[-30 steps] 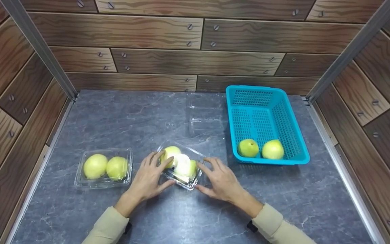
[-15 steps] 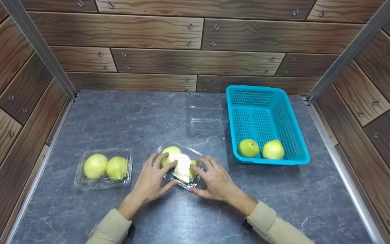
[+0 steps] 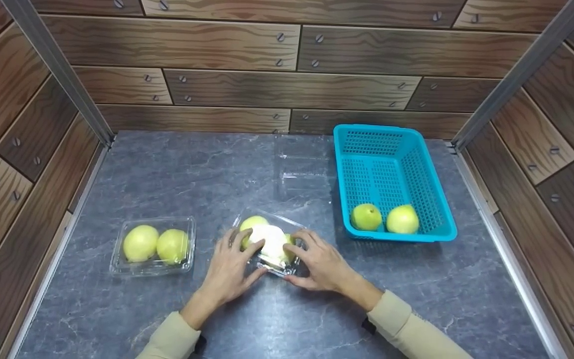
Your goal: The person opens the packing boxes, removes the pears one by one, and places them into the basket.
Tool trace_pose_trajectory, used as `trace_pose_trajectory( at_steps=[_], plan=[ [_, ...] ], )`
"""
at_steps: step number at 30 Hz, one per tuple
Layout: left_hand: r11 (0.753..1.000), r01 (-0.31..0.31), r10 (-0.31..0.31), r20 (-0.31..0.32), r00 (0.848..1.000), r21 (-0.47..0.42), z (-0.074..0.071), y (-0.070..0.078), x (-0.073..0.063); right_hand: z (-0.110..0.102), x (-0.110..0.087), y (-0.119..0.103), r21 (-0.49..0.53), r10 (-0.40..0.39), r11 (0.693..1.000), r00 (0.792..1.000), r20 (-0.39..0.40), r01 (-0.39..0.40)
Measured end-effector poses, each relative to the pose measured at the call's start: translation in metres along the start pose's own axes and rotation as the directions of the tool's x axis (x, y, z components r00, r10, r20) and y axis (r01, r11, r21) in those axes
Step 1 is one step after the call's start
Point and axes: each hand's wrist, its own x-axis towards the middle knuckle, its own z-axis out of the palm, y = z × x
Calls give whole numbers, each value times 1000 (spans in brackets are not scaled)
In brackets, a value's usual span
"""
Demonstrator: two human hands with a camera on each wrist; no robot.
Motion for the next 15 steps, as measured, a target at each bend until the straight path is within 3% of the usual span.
trace_pose_trajectory(
  at_steps=[15],
  plan=[
    [999,46,-45,-39,998,29,5,18,-2,-7,-2,23,-26,-91,996,996,19,91]
  ],
)
